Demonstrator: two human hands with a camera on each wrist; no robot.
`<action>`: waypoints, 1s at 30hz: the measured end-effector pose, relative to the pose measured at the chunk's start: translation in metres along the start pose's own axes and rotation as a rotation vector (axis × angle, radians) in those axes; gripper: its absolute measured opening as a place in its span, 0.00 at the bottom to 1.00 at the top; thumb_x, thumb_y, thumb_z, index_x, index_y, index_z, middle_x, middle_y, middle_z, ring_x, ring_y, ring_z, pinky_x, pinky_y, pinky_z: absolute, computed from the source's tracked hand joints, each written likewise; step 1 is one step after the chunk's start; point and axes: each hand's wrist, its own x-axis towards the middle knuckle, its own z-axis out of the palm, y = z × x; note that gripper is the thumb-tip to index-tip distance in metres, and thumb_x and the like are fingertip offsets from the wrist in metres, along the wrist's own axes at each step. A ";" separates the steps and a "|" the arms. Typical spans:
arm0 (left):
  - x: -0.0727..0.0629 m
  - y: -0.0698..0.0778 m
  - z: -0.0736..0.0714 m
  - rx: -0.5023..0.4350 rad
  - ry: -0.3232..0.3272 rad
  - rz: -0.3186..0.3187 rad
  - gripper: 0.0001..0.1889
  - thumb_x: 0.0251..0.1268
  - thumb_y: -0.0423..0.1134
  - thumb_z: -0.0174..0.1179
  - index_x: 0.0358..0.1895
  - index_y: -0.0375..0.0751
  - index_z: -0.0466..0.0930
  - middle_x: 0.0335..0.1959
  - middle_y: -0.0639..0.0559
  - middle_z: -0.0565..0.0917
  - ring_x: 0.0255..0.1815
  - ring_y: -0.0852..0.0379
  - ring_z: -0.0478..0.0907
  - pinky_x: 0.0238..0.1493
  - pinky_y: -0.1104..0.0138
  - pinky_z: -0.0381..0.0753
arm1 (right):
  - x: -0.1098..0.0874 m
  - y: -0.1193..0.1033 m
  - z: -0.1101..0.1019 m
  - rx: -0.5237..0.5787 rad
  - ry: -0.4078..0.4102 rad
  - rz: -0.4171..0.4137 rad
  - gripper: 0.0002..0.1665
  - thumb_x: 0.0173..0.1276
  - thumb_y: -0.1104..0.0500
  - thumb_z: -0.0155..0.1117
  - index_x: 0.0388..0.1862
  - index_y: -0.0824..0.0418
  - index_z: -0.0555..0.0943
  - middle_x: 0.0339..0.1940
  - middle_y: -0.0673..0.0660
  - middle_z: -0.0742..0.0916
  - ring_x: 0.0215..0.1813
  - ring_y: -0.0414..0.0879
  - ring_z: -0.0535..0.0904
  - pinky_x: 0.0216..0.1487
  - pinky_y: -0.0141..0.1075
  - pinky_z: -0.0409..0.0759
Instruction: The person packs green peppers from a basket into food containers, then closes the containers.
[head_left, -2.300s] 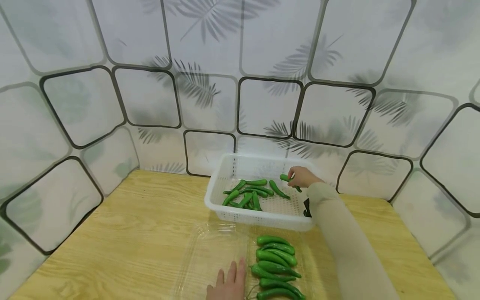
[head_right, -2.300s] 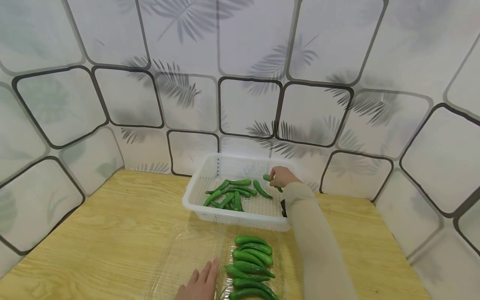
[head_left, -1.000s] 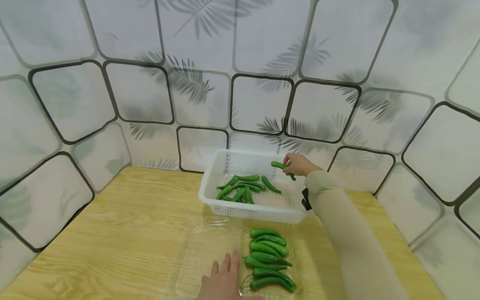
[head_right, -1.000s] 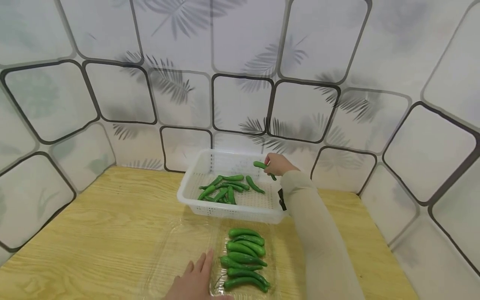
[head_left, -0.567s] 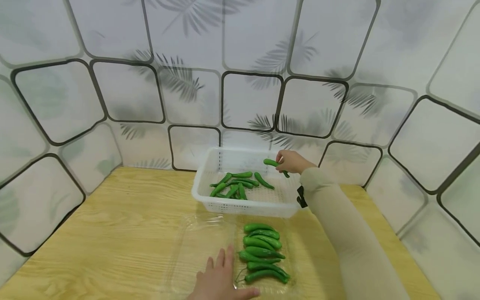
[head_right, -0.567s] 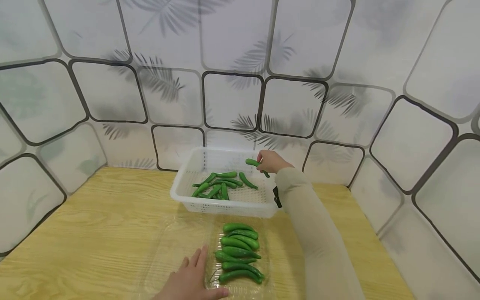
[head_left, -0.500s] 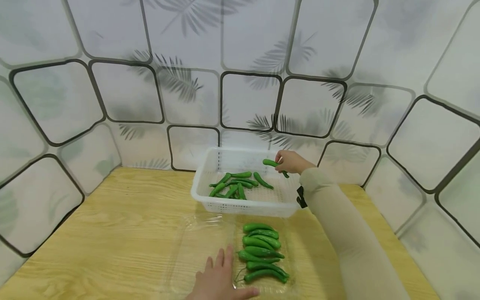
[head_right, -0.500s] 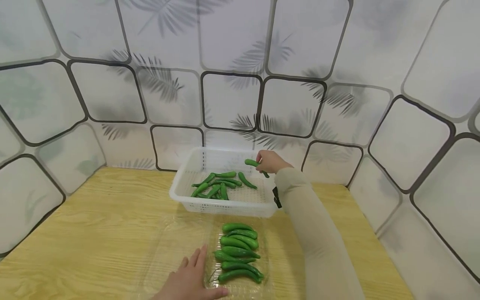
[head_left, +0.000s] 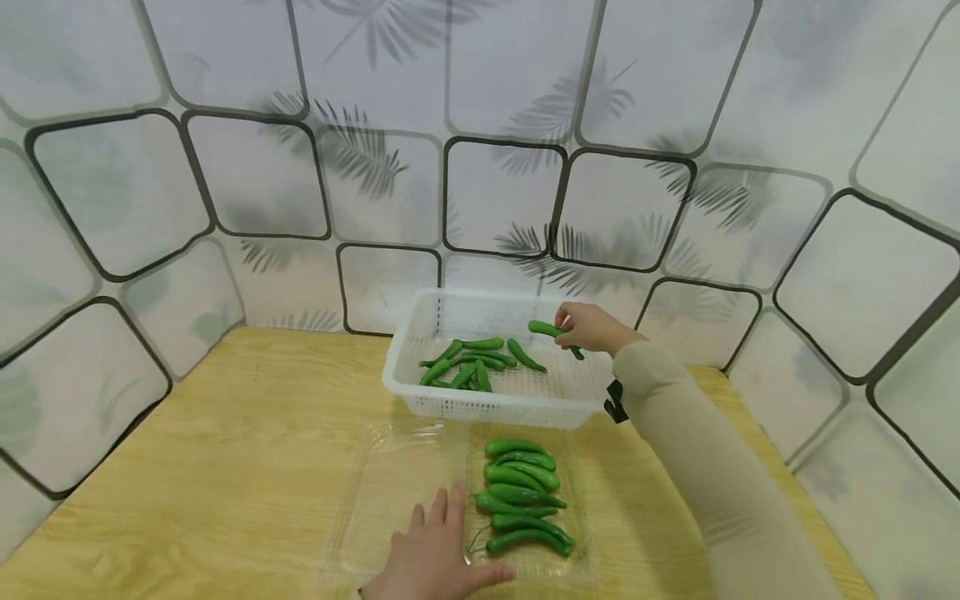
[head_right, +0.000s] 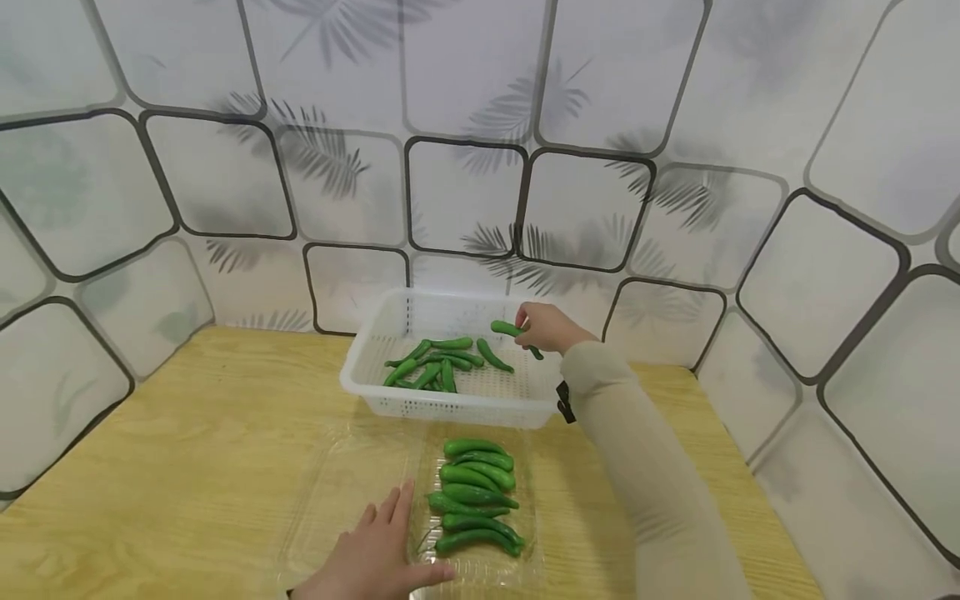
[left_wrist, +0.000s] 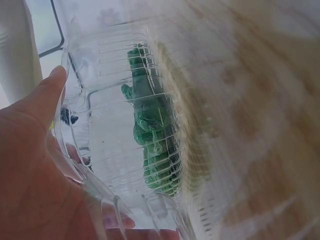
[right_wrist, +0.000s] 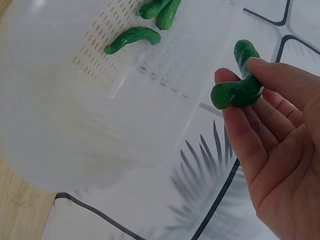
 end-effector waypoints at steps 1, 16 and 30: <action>0.000 0.001 0.000 0.004 0.002 0.001 0.62 0.37 0.80 0.54 0.70 0.33 0.54 0.65 0.30 0.63 0.60 0.23 0.60 0.42 0.29 0.62 | -0.002 -0.001 0.000 -0.005 -0.004 -0.004 0.11 0.68 0.61 0.59 0.45 0.64 0.71 0.42 0.60 0.84 0.42 0.50 0.81 0.38 0.41 0.74; -0.003 0.000 -0.003 0.038 0.021 0.018 0.62 0.38 0.79 0.54 0.70 0.33 0.54 0.65 0.31 0.64 0.60 0.24 0.61 0.43 0.30 0.63 | -0.024 -0.005 0.011 0.019 -0.030 -0.042 0.11 0.67 0.61 0.59 0.45 0.63 0.71 0.41 0.60 0.85 0.42 0.51 0.81 0.33 0.38 0.73; -0.008 0.002 -0.002 0.037 0.065 0.038 0.63 0.37 0.81 0.52 0.70 0.32 0.53 0.65 0.31 0.64 0.60 0.23 0.60 0.45 0.31 0.63 | -0.047 -0.006 0.020 0.043 -0.021 -0.073 0.11 0.67 0.60 0.61 0.44 0.62 0.72 0.44 0.60 0.85 0.42 0.48 0.81 0.34 0.38 0.75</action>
